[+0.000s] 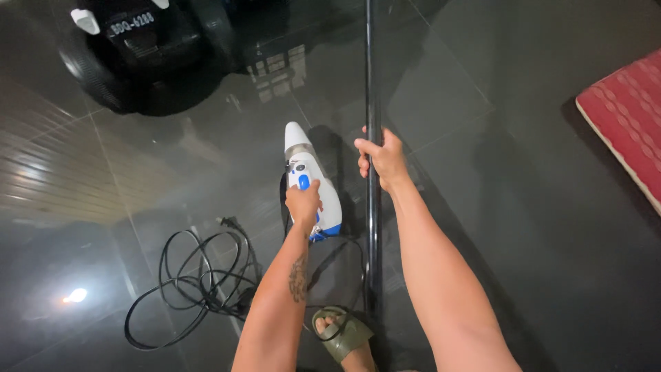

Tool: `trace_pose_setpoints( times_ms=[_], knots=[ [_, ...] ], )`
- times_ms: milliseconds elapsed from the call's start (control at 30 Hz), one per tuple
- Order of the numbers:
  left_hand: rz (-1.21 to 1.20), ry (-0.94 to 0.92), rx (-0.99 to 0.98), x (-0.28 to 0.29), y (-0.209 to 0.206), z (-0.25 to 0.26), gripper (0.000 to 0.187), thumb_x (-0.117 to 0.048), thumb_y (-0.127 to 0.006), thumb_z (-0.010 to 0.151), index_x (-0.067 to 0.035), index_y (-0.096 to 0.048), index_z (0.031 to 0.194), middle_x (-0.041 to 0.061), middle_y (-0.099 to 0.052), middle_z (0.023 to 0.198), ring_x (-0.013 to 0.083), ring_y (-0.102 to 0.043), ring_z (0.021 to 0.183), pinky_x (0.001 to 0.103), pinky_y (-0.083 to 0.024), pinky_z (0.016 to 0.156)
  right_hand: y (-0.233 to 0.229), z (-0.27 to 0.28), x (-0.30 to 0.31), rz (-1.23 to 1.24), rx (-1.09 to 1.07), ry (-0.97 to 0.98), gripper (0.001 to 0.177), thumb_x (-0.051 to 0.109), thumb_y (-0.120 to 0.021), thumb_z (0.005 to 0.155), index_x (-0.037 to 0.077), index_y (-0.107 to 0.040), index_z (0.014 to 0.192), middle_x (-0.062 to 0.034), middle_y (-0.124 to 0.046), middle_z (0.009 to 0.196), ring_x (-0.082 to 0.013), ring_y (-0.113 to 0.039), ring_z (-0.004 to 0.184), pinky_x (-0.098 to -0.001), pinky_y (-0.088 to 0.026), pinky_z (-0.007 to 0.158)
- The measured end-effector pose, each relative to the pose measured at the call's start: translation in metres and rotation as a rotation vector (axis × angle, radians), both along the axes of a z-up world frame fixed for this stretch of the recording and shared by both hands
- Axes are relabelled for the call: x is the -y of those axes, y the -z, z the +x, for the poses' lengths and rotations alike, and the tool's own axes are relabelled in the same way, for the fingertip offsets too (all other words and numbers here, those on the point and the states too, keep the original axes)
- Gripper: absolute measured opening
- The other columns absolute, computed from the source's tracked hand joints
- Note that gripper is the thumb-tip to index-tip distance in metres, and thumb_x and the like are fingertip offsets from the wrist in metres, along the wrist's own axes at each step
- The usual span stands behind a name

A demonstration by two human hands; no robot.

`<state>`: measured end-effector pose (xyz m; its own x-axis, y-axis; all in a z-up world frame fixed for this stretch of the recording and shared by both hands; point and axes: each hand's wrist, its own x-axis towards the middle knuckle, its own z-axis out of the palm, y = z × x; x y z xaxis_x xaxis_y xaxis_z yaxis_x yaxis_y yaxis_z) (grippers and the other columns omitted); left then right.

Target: Assemble a handheld vacuum cleaner and then connect a power cable to a TV.

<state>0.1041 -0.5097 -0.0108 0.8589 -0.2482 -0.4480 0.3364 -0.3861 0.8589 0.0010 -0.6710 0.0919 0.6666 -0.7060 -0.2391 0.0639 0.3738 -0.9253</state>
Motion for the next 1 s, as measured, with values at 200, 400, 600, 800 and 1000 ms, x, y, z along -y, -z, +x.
trace_pose_setpoints(
  times_ms=[200, 400, 600, 800, 1000],
  knots=[
    [0.041, 0.121, 0.395, -0.059, 0.017, -0.043, 0.032, -0.026, -0.075, 0.079, 0.004, -0.068, 0.081, 0.018, -0.071, 0.071, 0.0289, -0.07, 0.064, 0.041, -0.054, 0.065, 0.017, 0.01, 0.007, -0.02, 0.071, 0.02, 0.039, -0.001, -0.071, 0.085, -0.004, -0.049, 0.118, -0.0082, -0.057, 0.074, -0.0165, -0.058, 0.05, -0.0339, -0.048, 0.04],
    [-0.034, 0.169, 0.385, -0.116, 0.008, -0.077, 0.029, -0.027, -0.072, 0.075, 0.0, -0.07, 0.084, 0.018, -0.07, 0.07, 0.0302, -0.071, 0.064, 0.042, -0.055, 0.068, -0.107, -0.002, -0.05, 0.146, 0.118, 0.125, 0.028, 0.017, -0.059, 0.088, 0.011, -0.045, 0.113, -0.0099, -0.065, 0.077, -0.0204, -0.066, 0.051, -0.0358, -0.053, 0.04],
    [-0.012, 0.193, 0.362, -0.143, 0.009, -0.097, 0.031, -0.029, -0.073, 0.073, 0.0, -0.069, 0.085, 0.016, -0.069, 0.067, 0.0285, -0.07, 0.061, 0.042, -0.054, 0.064, -0.003, -0.02, -0.022, 0.008, 0.016, 0.109, 0.032, 0.025, -0.067, 0.092, 0.015, -0.046, 0.114, -0.0105, -0.055, 0.071, -0.0191, -0.052, 0.042, -0.0384, -0.046, 0.036],
    [-0.037, 0.216, 0.416, -0.16, 0.024, -0.114, 0.033, -0.031, -0.076, 0.072, 0.0, -0.069, 0.082, 0.018, -0.068, 0.067, 0.0283, -0.067, 0.059, 0.04, -0.054, 0.064, -0.103, -0.036, -0.05, -0.073, 0.272, 0.078, 0.021, 0.018, -0.065, 0.099, 0.012, -0.049, 0.111, -0.013, -0.059, 0.071, -0.0253, -0.062, 0.056, -0.0462, -0.054, 0.05],
    [-0.028, 0.263, 0.41, -0.176, 0.02, -0.125, 0.044, -0.042, -0.082, 0.075, -0.002, -0.075, 0.092, 0.016, -0.071, 0.07, 0.0248, -0.068, 0.06, 0.038, -0.054, 0.063, -0.058, -0.048, -0.034, 0.004, 0.156, 0.284, 0.026, 0.02, -0.067, 0.097, 0.012, -0.047, 0.111, -0.0067, -0.05, 0.064, -0.0186, -0.053, 0.044, -0.0374, -0.046, 0.036]
  ],
)
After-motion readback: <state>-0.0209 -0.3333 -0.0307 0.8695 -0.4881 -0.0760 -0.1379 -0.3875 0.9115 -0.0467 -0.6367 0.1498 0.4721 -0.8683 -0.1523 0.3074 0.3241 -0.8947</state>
